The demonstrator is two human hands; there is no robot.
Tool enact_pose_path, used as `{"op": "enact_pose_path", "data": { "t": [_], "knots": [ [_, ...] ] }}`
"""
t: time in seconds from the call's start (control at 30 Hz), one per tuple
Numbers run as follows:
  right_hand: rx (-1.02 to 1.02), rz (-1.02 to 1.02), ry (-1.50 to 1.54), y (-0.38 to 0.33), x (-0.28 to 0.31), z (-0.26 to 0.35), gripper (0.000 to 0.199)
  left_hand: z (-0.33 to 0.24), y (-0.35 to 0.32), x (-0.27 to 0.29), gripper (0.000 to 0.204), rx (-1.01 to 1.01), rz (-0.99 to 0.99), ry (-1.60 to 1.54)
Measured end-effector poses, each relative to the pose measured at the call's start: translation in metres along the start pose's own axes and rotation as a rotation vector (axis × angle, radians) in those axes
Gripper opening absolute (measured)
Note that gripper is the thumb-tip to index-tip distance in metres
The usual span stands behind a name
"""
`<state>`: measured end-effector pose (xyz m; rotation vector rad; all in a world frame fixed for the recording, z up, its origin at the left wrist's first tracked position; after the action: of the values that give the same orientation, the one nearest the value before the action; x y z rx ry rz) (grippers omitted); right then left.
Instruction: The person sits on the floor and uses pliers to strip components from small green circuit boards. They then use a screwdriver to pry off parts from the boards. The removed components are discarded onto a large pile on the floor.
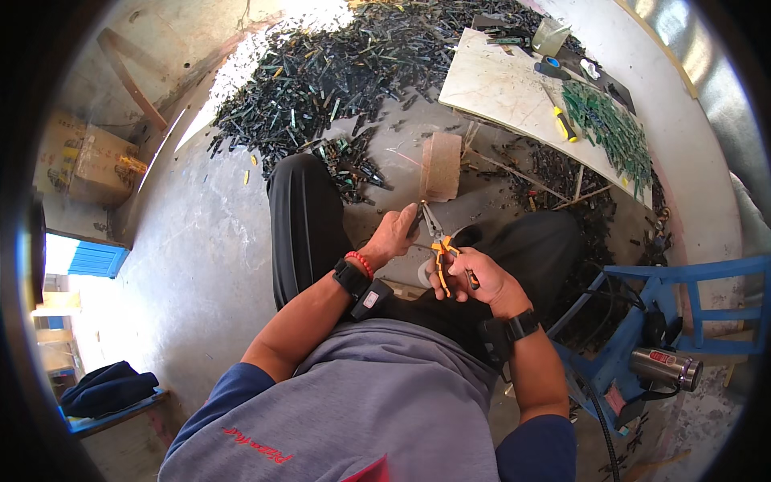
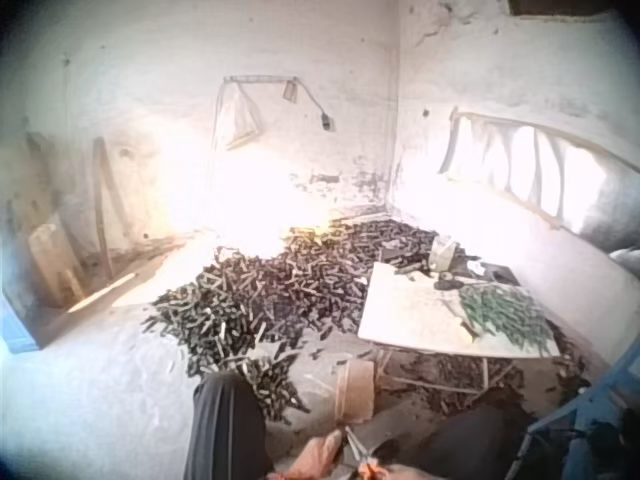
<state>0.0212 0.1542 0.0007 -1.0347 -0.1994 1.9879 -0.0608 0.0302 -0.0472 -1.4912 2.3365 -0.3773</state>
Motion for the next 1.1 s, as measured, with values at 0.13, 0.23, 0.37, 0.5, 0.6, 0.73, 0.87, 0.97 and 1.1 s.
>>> {"op": "enact_pose_path", "data": {
  "t": [0.13, 0.23, 0.37, 0.5, 0.6, 0.73, 0.87, 0.97, 1.1],
  "knots": [
    [-0.019, 0.011, 0.020, 0.001, 0.003, -0.001, 0.039, -0.001, 0.005, 0.003, 0.035, -0.050, 0.015, 0.089],
    [-0.034, 0.012, 0.035, 0.000, 0.002, -0.001, 0.037, 0.003, 0.012, 0.008, 0.024, -0.241, 0.019, 0.323],
    [-0.064, -0.014, 0.073, 0.001, 0.008, -0.006, 0.036, 0.015, 0.020, 0.010, 0.034, -0.290, 0.019, 0.469],
    [-0.070, -0.031, 0.082, 0.001, 0.011, -0.008, 0.036, 0.013, 0.019, 0.009, 0.034, -0.272, 0.021, 0.440],
    [-0.072, -0.040, 0.013, 0.002, 0.014, -0.009, 0.036, 0.015, 0.018, 0.008, 0.033, -0.251, 0.024, 0.453],
    [-0.098, -0.288, -0.551, 0.003, 0.020, -0.005, 0.026, 0.017, 0.018, 0.009, 0.032, -0.370, 0.007, 0.605],
    [0.013, -0.298, -0.698, 0.005, 0.016, -0.004, 0.023, -0.015, 0.001, 0.010, 0.023, -0.550, -0.068, 0.591],
    [-0.008, -0.249, -0.432, -0.006, 0.006, 0.002, 0.033, 0.005, 0.003, 0.016, 0.043, 0.116, -0.026, -0.198],
    [0.018, -0.224, -0.345, -0.006, 0.007, 0.004, 0.037, -0.002, -0.003, 0.005, 0.060, 0.085, -0.016, -0.087]
  ]
}}
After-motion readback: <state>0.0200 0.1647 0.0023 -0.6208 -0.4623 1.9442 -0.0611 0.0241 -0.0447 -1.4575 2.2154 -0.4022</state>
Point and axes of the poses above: each hand's wrist, its own y-axis towards the middle knuckle, its own x-axis out of the back of the hand, z = x × y, the point moved 8 cm from there along y, towards the middle knuckle
